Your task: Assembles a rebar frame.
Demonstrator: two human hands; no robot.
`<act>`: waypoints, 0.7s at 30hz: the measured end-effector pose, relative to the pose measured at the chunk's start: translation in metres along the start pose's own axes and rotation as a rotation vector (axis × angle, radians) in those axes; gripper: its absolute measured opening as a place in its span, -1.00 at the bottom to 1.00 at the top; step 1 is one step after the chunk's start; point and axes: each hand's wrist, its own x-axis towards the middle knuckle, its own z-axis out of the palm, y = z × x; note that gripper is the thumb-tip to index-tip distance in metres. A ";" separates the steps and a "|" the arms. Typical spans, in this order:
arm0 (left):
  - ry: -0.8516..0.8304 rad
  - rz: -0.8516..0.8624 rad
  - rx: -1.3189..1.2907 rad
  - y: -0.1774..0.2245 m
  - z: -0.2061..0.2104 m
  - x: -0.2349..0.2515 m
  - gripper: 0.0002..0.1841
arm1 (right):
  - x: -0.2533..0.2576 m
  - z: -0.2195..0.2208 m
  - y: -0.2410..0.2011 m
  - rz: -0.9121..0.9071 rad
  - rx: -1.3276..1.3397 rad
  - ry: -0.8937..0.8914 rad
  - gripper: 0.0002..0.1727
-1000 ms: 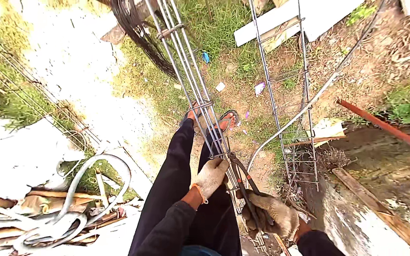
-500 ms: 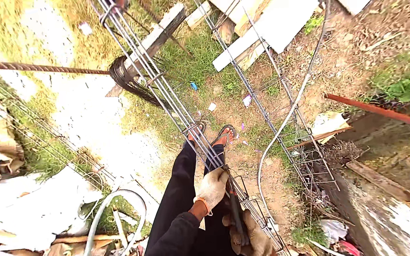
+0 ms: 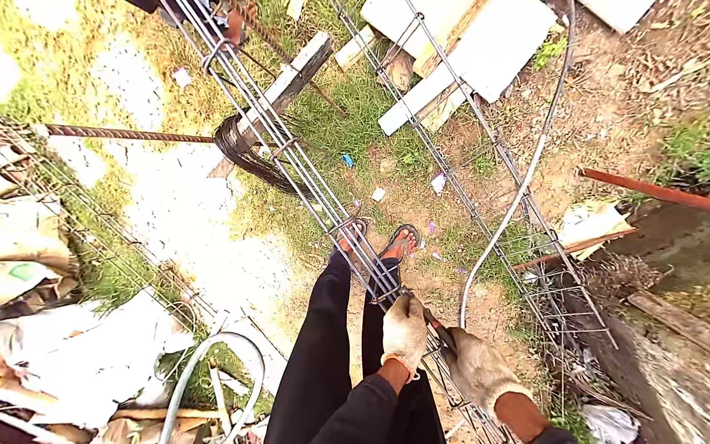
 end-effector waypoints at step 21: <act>-0.066 -0.012 0.403 0.021 -0.005 0.002 -0.61 | 0.053 -0.055 0.041 -0.181 0.407 -0.585 -0.58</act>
